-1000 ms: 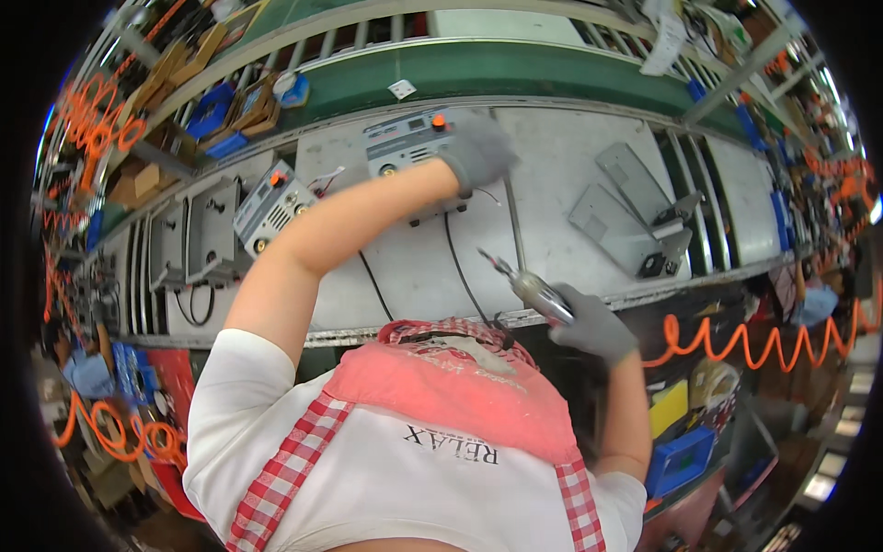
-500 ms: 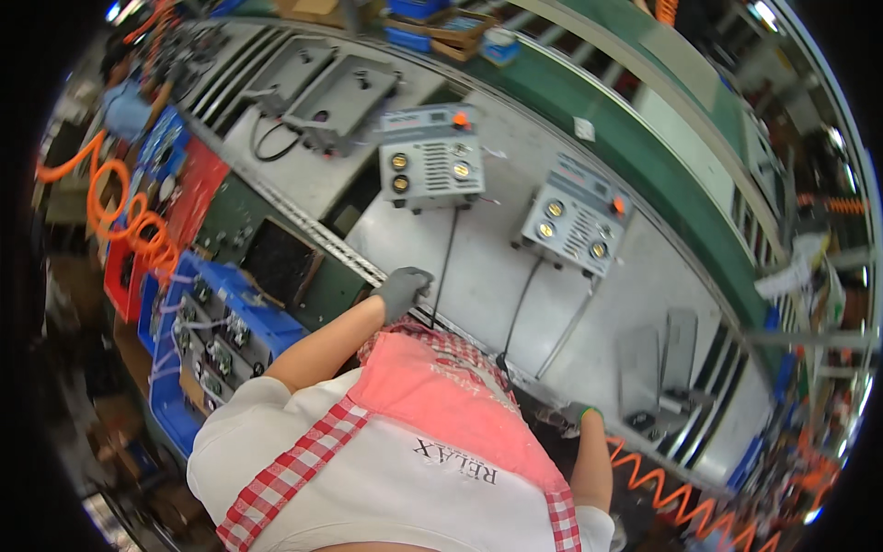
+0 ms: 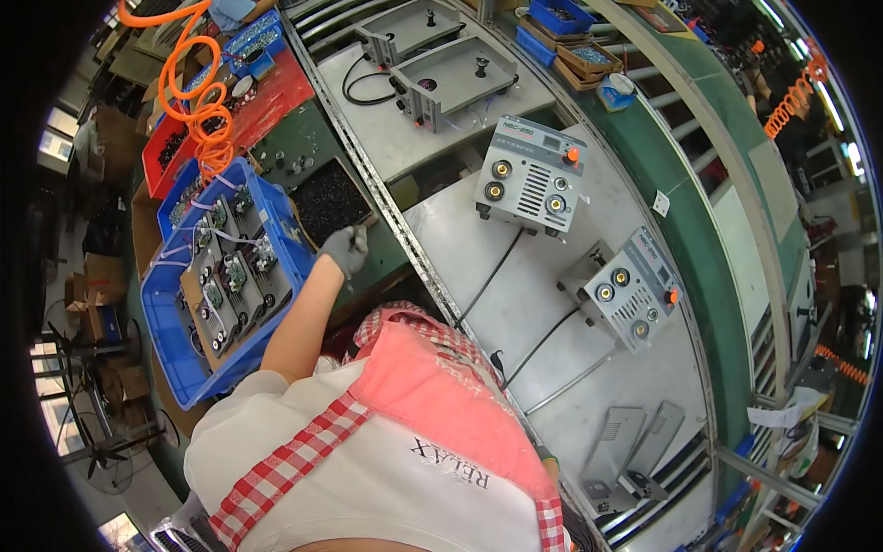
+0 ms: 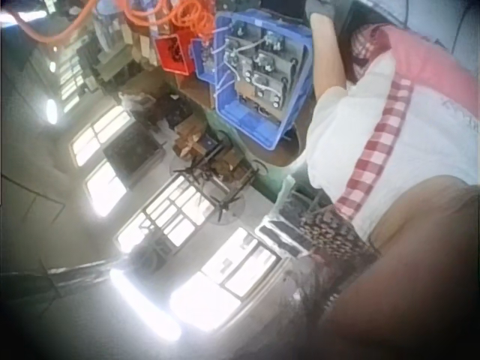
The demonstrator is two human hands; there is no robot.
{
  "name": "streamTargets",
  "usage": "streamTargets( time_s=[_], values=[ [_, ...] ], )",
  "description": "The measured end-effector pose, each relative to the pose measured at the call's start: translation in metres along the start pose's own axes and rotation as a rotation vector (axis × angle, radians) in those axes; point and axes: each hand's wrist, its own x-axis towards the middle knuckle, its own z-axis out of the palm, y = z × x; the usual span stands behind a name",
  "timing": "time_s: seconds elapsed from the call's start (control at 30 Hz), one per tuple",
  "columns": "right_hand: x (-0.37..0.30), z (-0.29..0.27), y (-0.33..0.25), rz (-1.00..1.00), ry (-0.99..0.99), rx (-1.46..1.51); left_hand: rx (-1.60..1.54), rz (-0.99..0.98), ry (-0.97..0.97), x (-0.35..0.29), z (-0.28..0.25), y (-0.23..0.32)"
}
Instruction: The person assembles electronic components on a factory floor. They use a pneumatic drill to secure screws into metal casings and then attach circuit boards to a metal plate using a cordless drill. The person also handles wires and yellow adhesive pads during the assembly process.
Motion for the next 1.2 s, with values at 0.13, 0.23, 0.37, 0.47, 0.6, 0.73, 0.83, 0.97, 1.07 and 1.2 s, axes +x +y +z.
streamTargets(
  time_s=[0.13,0.23,0.37,0.47,0.6,0.73,0.83,0.97,1.07,1.2],
  values=[
    [-0.001,0.002,-0.005,-0.044,0.026,0.002,-0.024,0.381,0.016,0.022,0.012,0.053],
    [0.0,0.004,-0.005,-0.086,0.049,-0.002,0.077,0.436,0.119,0.0,0.018,0.082],
    [-0.002,-0.005,0.009,-0.227,0.125,-0.032,-0.135,0.094,0.067,0.006,0.007,0.089],
    [0.006,-0.057,-0.001,-0.387,0.344,-0.015,-0.639,-0.185,-0.023,0.016,0.02,0.087],
    [-0.117,-0.207,-0.141,-0.707,0.613,0.296,1.244,0.34,0.246,0.004,0.053,0.075],
    [-0.181,-0.262,-0.208,-1.146,0.737,0.359,2.398,0.796,0.308,-0.006,0.072,0.07],
    [-0.194,-0.272,-0.228,-1.279,0.7,0.254,1.05,0.845,0.409,0.044,0.045,0.096],
    [-0.205,-0.291,-0.256,-1.36,0.735,-0.018,0.828,1.255,0.487,0.055,0.023,0.101],
    [-0.18,-0.299,-0.268,-1.349,0.861,-0.098,1.05,1.429,0.63,0.049,0.028,0.081],
    [-0.149,-0.316,-0.269,-1.31,1.145,-0.286,1.214,1.731,0.631,0.041,0.034,0.069]
  ],
)
